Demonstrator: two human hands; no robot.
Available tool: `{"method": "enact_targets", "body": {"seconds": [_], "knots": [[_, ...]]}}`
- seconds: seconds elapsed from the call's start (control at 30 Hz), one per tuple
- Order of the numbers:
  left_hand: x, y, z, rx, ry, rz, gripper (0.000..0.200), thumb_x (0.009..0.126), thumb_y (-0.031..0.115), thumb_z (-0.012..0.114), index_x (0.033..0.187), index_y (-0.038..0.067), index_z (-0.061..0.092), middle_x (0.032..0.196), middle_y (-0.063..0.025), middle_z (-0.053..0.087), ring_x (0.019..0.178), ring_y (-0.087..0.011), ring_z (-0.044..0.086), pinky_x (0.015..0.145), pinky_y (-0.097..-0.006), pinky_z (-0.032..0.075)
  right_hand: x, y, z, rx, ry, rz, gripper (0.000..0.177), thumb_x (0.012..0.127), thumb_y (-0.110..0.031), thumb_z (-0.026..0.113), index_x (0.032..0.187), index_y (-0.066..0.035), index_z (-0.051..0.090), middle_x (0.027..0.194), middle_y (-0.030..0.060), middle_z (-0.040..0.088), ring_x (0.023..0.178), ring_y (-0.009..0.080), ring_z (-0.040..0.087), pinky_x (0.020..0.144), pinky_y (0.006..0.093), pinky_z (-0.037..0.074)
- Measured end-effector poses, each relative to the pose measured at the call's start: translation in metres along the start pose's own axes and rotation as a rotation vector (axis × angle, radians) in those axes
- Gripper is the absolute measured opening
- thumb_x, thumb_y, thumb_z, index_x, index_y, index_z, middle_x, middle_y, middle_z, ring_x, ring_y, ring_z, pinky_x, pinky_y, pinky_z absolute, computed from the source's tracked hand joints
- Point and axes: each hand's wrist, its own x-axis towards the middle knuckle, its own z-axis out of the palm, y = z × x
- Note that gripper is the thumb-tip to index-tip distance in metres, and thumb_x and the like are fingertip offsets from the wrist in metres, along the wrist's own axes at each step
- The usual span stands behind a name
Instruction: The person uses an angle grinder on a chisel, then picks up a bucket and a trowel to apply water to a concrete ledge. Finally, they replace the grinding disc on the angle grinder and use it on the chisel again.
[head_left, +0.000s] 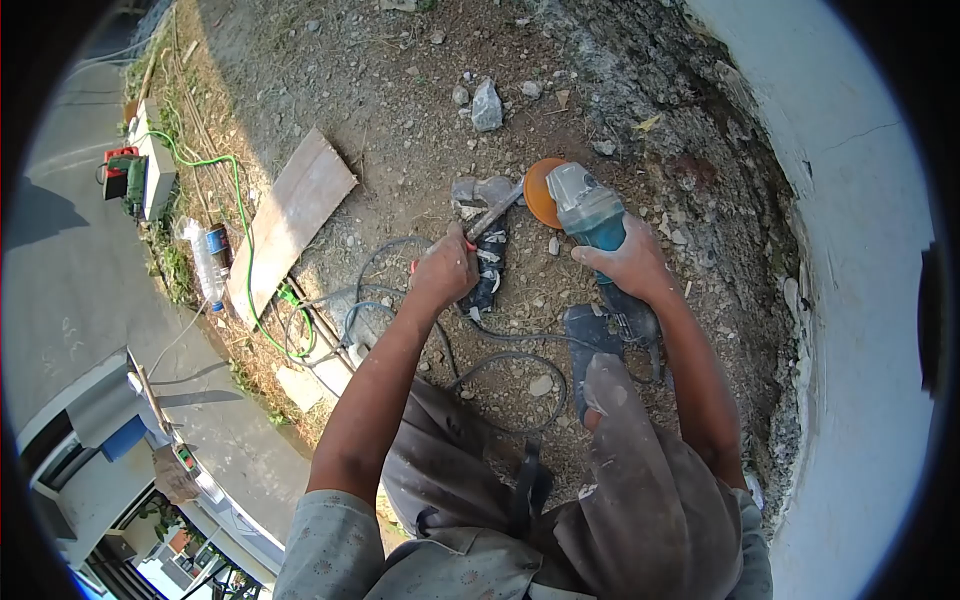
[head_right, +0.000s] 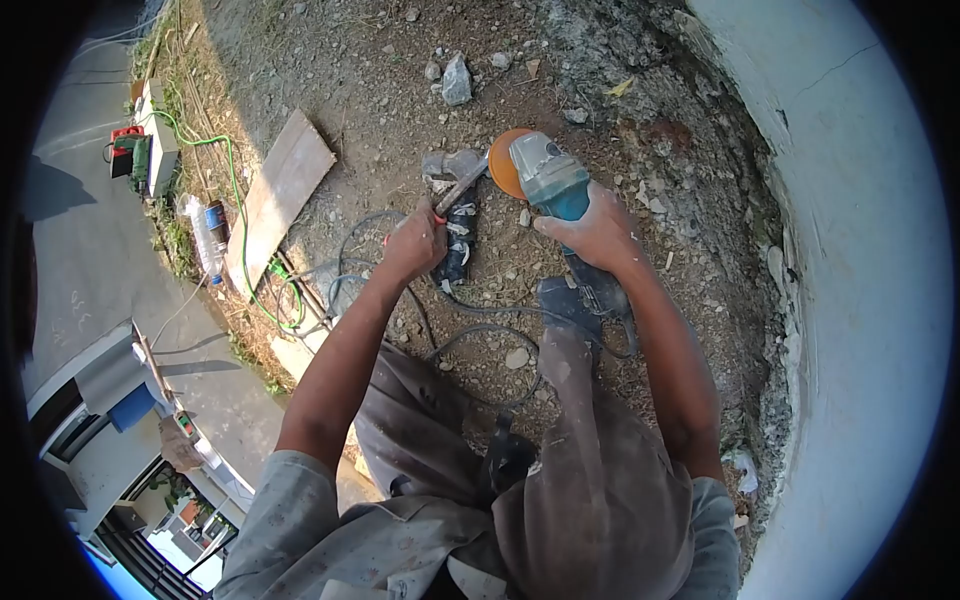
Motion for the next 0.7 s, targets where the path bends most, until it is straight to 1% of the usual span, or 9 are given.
{"method": "enact_targets", "body": {"seconds": [0.13, 0.23, 0.33, 0.47, 0.53, 0.6, 0.7], "knots": [[-0.001, 0.001, 0.001, 0.0, 0.017, 0.005, 0.022, 0.094, 0.014, 0.055, 0.103, -0.003, 0.046, 0.087, -0.0313, 0.065, 0.087, -0.0479, 0.066, 0.077, -0.0537, 0.051, 0.002, -0.002, -0.005, 0.053, -0.039, -0.028, 0.077, 0.066, -0.053, 0.084, 0.117, 0.002, 0.063, 0.111, 0.0216, 0.067, 0.104, 0.0357, 0.065, 0.092, 0.0447, 0.049], [-0.001, 0.003, 0.001, -0.002, 0.028, 0.013, 0.021, 0.094, 0.013, 0.054, 0.103, -0.004, 0.045, 0.085, -0.0313, 0.065, 0.085, -0.0482, 0.066, 0.075, -0.0538, 0.051, 0.007, 0.003, -0.002, 0.01, -0.009, -0.046, 0.074, 0.067, -0.051, 0.085, 0.114, 0.002, 0.064, 0.106, 0.0206, 0.068, 0.099, 0.0344, 0.066, 0.089, 0.0441, 0.05], [-0.002, 0.003, 0.0, 0.0, 0.04, 0.017, 0.021, 0.094, 0.013, 0.054, 0.102, -0.004, 0.045, 0.084, -0.0314, 0.065, 0.084, -0.0484, 0.066, 0.074, -0.0539, 0.051, 0.008, 0.002, -0.004, 0.028, -0.016, -0.038, 0.071, 0.067, -0.05, 0.085, 0.11, 0.003, 0.064, 0.105, 0.0201, 0.069, 0.097, 0.0332, 0.067, 0.087, 0.0439, 0.05], [-0.002, 0.001, 0.001, 0.003, 0.041, 0.022, 0.021, 0.093, 0.013, 0.054, 0.102, -0.003, 0.045, 0.084, -0.0314, 0.065, 0.084, -0.0484, 0.066, 0.074, -0.0542, 0.051, 0.009, 0.001, -0.004, 0.031, -0.028, -0.05, 0.074, 0.067, -0.049, 0.085, 0.114, 0.005, 0.063, 0.108, 0.0218, 0.069, 0.102, 0.034, 0.066, 0.091, 0.0435, 0.05], [-0.001, 0.002, 0.002, 0.003, 0.048, 0.026, 0.02, 0.093, 0.013, 0.054, 0.102, -0.003, 0.045, 0.083, -0.0313, 0.065, 0.084, -0.0484, 0.066, 0.073, -0.0543, 0.051, 0.004, -0.011, -0.009, 0.025, -0.031, -0.047, 0.077, 0.067, -0.049, 0.085, 0.117, 0.005, 0.062, 0.111, 0.0226, 0.068, 0.104, 0.0349, 0.066, 0.092, 0.0434, 0.049], [-0.002, 0.002, 0.002, 0.001, 0.061, 0.035, 0.02, 0.093, 0.012, 0.054, 0.101, -0.003, 0.045, 0.083, -0.0312, 0.065, 0.083, -0.0484, 0.066, 0.073, -0.0544, 0.051, 0.005, -0.012, -0.007, -0.001, -0.032, -0.02, 0.079, 0.067, -0.049, 0.085, 0.12, 0.005, 0.06, 0.113, 0.0232, 0.068, 0.107, 0.0361, 0.065, 0.094, 0.0435, 0.049], [-0.002, 0.004, 0.0, 0.003, 0.039, 0.007, 0.019, 0.093, 0.012, 0.054, 0.101, -0.003, 0.045, 0.083, -0.0308, 0.065, 0.083, -0.0481, 0.066, 0.073, -0.0541, 0.051, 0.008, -0.011, -0.007, 0.004, -0.045, -0.032, 0.08, 0.067, -0.049, 0.085, 0.122, 0.005, 0.059, 0.115, 0.0236, 0.067, 0.108, 0.0373, 0.065, 0.095, 0.0439, 0.048]]}}
